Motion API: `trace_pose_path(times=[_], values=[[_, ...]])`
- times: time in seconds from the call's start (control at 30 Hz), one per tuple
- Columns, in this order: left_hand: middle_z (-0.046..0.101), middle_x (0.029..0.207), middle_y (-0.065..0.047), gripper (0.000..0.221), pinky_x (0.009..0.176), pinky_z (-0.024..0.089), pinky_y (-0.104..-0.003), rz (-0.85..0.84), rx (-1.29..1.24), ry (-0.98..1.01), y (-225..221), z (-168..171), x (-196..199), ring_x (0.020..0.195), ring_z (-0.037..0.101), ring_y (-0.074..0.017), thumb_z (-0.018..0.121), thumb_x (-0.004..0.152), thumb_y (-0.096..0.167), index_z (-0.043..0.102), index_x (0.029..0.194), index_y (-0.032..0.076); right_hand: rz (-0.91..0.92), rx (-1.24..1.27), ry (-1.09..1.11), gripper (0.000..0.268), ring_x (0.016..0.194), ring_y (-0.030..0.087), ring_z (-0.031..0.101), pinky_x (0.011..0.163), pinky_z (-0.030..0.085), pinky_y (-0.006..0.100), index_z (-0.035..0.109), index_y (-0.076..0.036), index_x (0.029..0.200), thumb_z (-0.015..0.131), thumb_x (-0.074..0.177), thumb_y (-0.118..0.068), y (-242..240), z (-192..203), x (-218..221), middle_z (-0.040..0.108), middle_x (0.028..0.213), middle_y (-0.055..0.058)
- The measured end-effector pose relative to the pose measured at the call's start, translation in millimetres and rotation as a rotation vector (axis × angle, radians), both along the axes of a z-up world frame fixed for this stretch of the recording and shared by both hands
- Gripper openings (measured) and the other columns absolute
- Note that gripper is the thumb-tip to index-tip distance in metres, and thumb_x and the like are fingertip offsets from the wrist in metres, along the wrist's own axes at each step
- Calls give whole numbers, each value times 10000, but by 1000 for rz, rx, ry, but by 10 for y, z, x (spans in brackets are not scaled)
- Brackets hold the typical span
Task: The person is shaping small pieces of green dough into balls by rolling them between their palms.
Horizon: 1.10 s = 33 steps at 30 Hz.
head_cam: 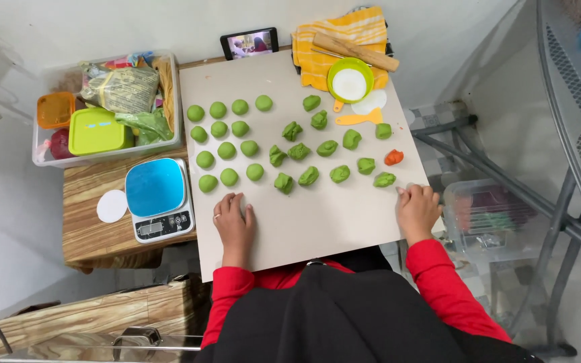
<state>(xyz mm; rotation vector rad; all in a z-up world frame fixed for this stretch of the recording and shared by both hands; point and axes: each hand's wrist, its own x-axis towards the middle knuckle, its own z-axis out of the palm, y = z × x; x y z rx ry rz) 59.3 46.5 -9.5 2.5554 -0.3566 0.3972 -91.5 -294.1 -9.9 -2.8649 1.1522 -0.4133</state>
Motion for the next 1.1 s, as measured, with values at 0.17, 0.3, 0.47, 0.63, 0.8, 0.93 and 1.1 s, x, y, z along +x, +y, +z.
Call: trace_pose_path(times=[0.17,0.3,0.47,0.63,0.8,0.93,1.1], values=[[500,1010,-32,294,770,386,-369,11,20,2,-43,24,21,964,451,-241,567,705,223,562,989,150,-33,-15,-144,173,795,307,468,616,367,419,480,-130,780,529,822,-290,-297,-101,293,466,794,62],[501,1016,-44,299,762,388,-381,1,20,22,-39,45,9,974,451,-249,555,714,223,557,1002,143,4,-59,-301,181,746,274,509,637,382,392,487,-156,774,580,843,-295,-525,-287,417,520,678,28],[495,1036,-40,299,775,386,-378,-1,5,38,-18,24,49,996,441,-243,552,726,228,549,1013,148,206,-21,-350,126,776,275,512,667,404,380,523,-148,782,526,859,-248,-481,-323,238,545,772,39],[492,1040,-40,296,776,382,-378,1,5,53,21,-35,16,995,440,-244,558,726,235,551,1010,153,245,23,-101,133,924,280,489,753,396,384,515,-131,836,488,866,-258,-307,-82,46,497,959,47],[491,1036,-41,287,775,380,-377,-14,-7,58,30,-27,14,993,440,-244,551,736,228,549,1011,149,233,-5,2,368,658,283,572,578,455,341,529,-92,693,397,921,-349,-501,-142,54,530,653,85],[491,1035,-38,293,775,382,-379,-29,11,45,59,-88,24,995,440,-245,556,729,241,548,1009,155,170,78,-3,459,628,320,565,553,455,370,529,-84,580,394,899,-384,-267,-59,-126,547,573,124],[502,1032,-30,249,807,370,-370,-23,-35,73,55,-22,-6,1010,438,-234,546,753,229,565,989,152,252,-137,-63,245,803,272,496,651,373,380,485,-126,716,494,779,-363,200,-116,-297,503,781,52]])
